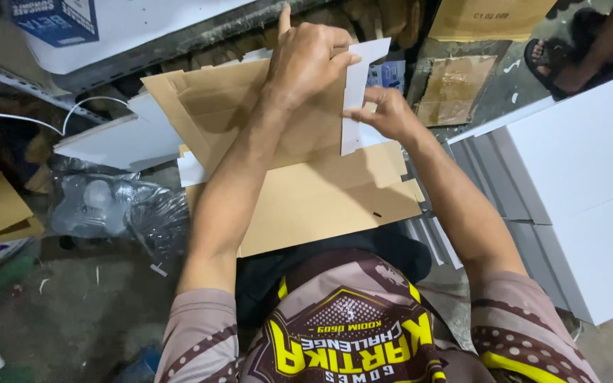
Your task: Assembling a cardboard box by folding flaps and inserting a white cardboard liner.
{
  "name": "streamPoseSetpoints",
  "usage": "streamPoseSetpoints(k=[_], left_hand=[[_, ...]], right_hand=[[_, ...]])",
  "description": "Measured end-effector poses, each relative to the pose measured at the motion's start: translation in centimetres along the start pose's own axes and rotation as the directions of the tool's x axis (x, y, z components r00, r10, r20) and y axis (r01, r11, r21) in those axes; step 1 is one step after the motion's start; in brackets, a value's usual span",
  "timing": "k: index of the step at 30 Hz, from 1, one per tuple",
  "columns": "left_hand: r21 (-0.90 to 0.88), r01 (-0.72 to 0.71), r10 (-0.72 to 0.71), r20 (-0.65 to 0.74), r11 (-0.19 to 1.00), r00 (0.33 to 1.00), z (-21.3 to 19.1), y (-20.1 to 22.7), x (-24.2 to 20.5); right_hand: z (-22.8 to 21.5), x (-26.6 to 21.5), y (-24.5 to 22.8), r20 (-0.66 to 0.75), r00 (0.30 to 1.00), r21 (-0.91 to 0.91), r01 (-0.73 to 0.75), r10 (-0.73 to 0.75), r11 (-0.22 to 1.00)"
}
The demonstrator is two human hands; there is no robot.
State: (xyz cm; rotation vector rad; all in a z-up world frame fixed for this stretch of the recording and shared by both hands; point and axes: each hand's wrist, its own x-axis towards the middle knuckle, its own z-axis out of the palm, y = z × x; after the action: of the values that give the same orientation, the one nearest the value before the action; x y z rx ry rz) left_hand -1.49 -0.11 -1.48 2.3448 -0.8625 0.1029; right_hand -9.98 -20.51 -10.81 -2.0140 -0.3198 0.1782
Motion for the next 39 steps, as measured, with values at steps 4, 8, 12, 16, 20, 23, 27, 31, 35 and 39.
streamPoseSetpoints(k=[4,8,12,16,20,23,27,31,35,39], left_hand=[[0.063,-0.021,0.022,-0.027,0.998,0.999,0.6,-0.6,-0.5],[0.031,-0.011,0.011,-0.016,0.999,1.0,0.3,-0.2,-0.5],[0.045,-0.027,0.029,-0.042,0.999,0.999,0.2,0.1,-0.6],[0.01,-0.005,0.005,-0.01,1.0,1.0,-0.5,1.2,-0.7],[0.061,-0.036,0.037,-0.022,0.997,0.999,0.2,0.6,-0.6],[0.072,-0.039,0.041,-0.031,0.997,0.999,0.2,0.5,-0.7],[0.055,0.011,-0.01,-0.012,0.998,1.0,-0.3,0.3,-1.1],[0.061,-0.054,0.058,-0.066,0.997,0.996,0.6,-0.7,-1.1],[0.078,-0.037,0.041,-0.058,0.996,0.997,0.7,-0.6,-0.9],[0.084,-0.044,0.05,-0.067,0.996,0.996,1.0,-0.8,-0.8]], right_hand=[[2.8,-2.3,4.2,0.045,0.994,-0.033,-0.099,0.101,0.994],[5.1,-3.6,10.6,0.011,0.991,-0.377,0.126,-0.132,0.918],[5.4,-4.5,11.6,0.092,0.983,-0.574,0.185,-0.162,0.797],[2.5,-2.4,9.4,0.18,0.983,-0.547,0.136,-0.043,0.826],[-2.1,0.1,2.9,0.104,0.988,-0.07,0.121,-0.113,0.99],[-3.1,0.8,0.4,0.039,0.989,-0.003,0.14,-0.139,0.99],[-1.7,0.2,2.7,0.039,0.979,-0.07,0.201,-0.199,0.977],[0.9,-1.5,6.1,0.064,0.96,-0.111,0.279,-0.273,0.954],[3.5,-3.2,11.0,0.096,0.925,-0.348,0.377,-0.368,0.858],[3.8,-3.9,9.6,0.215,0.95,-0.487,0.304,-0.225,0.819]])
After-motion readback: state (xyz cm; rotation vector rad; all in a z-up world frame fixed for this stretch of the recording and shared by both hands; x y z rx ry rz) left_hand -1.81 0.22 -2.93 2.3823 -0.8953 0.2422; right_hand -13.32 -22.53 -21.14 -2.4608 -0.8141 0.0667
